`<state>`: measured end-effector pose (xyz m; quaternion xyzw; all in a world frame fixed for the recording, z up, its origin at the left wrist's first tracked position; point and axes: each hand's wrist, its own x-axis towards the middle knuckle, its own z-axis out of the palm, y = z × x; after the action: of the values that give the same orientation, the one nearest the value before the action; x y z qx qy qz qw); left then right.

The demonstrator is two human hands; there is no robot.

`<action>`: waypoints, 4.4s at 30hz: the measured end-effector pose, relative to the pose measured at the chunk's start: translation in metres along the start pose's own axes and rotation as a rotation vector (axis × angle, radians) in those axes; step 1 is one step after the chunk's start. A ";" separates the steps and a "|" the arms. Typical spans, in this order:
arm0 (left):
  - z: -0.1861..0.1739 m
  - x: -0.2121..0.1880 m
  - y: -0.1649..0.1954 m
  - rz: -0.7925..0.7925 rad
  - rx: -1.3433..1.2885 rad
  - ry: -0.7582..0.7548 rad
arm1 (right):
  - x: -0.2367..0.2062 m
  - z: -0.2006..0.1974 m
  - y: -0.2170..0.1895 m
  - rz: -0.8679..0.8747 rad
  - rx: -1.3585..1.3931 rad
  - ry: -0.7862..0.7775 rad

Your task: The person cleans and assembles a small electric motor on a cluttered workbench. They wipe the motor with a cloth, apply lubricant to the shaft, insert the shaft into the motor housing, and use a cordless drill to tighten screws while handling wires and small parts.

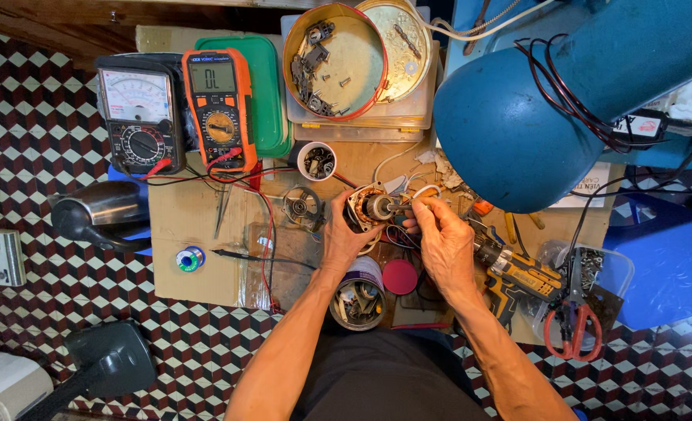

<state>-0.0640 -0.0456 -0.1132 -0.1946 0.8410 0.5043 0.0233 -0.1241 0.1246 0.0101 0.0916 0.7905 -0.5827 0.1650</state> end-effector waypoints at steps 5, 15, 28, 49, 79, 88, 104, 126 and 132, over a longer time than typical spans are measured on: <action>0.000 0.000 0.000 0.008 -0.027 -0.017 | 0.000 0.002 -0.003 -0.040 -0.045 -0.022; -0.001 0.001 0.005 0.005 -0.011 -0.017 | 0.004 0.008 -0.008 -0.105 -0.150 -0.045; -0.002 0.000 0.007 -0.008 -0.003 -0.002 | 0.013 0.007 -0.008 -0.230 -0.232 -0.153; 0.000 0.002 0.003 -0.012 0.023 -0.005 | 0.026 0.015 -0.005 -0.275 -0.459 -0.220; 0.000 0.007 -0.004 0.021 0.019 -0.024 | 0.046 0.002 -0.018 -0.399 -1.012 -0.300; -0.002 0.007 -0.001 0.015 0.013 -0.031 | 0.045 0.000 -0.020 -0.544 -0.932 -0.258; -0.007 0.010 0.002 -0.041 0.032 -0.090 | -0.014 -0.057 0.004 0.192 -0.364 0.019; -0.041 -0.035 0.084 0.142 -0.162 0.181 | -0.053 0.010 0.042 0.434 0.665 -0.172; -0.050 -0.066 0.119 0.049 -0.291 0.215 | -0.055 0.025 0.000 0.400 0.962 -0.232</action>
<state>-0.0371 -0.0190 0.0270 -0.2279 0.7613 0.5975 -0.1075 -0.0688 0.1035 0.0239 0.2409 0.3779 -0.8427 0.2985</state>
